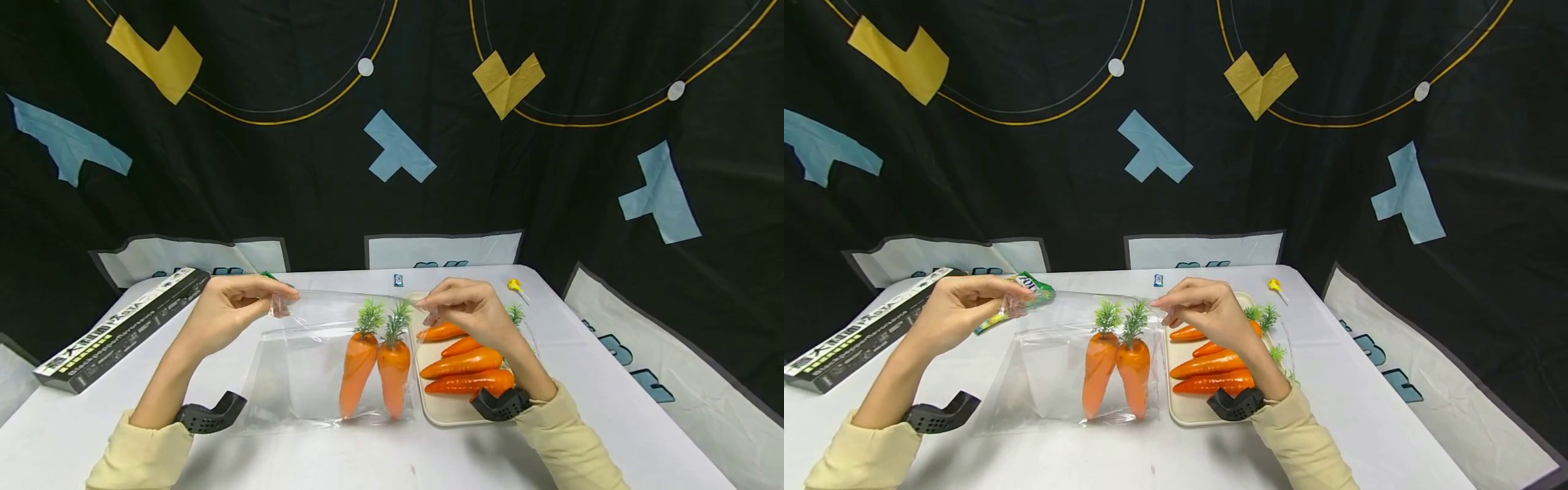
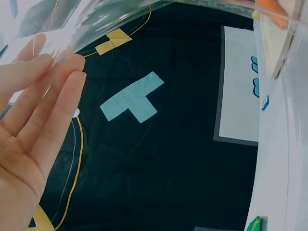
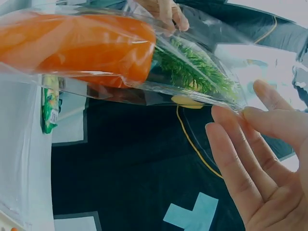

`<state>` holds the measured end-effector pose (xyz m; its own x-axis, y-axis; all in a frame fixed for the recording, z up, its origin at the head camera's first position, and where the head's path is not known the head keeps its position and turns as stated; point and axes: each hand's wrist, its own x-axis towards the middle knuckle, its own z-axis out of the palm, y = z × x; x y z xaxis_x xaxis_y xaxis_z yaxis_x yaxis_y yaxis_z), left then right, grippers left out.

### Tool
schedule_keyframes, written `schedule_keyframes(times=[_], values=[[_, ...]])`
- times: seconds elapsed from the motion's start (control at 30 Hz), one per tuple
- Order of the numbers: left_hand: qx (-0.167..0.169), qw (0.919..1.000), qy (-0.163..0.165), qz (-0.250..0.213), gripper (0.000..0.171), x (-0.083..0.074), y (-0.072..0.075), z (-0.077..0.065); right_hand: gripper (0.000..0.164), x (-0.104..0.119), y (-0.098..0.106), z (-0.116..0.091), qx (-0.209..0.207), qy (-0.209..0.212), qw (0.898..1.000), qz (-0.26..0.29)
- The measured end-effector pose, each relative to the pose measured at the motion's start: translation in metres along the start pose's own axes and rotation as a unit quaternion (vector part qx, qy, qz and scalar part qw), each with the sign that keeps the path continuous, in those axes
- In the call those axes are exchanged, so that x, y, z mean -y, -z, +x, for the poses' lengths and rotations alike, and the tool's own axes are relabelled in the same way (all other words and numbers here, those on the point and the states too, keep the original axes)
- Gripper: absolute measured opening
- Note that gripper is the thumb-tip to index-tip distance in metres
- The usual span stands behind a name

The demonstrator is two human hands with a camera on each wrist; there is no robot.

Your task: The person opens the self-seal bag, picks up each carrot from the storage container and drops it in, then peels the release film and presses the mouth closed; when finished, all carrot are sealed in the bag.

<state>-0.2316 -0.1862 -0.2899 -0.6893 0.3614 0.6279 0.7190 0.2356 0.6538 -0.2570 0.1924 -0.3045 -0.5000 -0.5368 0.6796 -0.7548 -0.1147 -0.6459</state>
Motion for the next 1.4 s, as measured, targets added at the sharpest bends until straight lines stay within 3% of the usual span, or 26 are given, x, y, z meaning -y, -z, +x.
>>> schedule_keyframes(times=[0.17, 0.43, 0.63, 0.83, 0.97, 1.2, 1.4], values=[[-0.001, 0.9998, -0.006, 0.017, 0.030, 0.001, 0.001, 0.000, 0.025, 0.001, -0.001, -0.001, 0.003, -0.011, 1.000, -0.018], [-0.034, 0.9980, 0.038, 0.038, 0.023, -0.002, -0.004, 0.000, 0.024, 0.003, -0.003, -0.001, 0.001, -0.024, 0.996, -0.086], [-0.048, 0.9984, 0.024, 0.015, 0.024, -0.004, -0.009, 0.002, 0.019, 0.006, -0.002, -0.001, 0.015, -0.026, 0.994, -0.105], [-0.070, 0.9939, 0.058, 0.063, 0.007, -0.006, -0.015, 0.003, 0.013, 0.008, -0.010, 0.001, -0.024, -0.068, 0.990, -0.119], [-0.068, 0.9921, 0.073, 0.077, 0.017, -0.006, -0.016, 0.003, 0.017, 0.012, -0.018, 0.004, -0.043, -0.102, 0.984, -0.137], [-0.067, 0.9940, 0.064, 0.058, 0.023, -0.001, -0.016, 0.003, 0.023, 0.030, -0.026, 0.011, -0.043, -0.130, 0.984, -0.115], [-0.079, 0.9929, 0.061, 0.064, 0.022, 0.002, -0.017, 0.003, 0.021, 0.023, -0.028, 0.010, -0.055, -0.115, 0.987, -0.095]])
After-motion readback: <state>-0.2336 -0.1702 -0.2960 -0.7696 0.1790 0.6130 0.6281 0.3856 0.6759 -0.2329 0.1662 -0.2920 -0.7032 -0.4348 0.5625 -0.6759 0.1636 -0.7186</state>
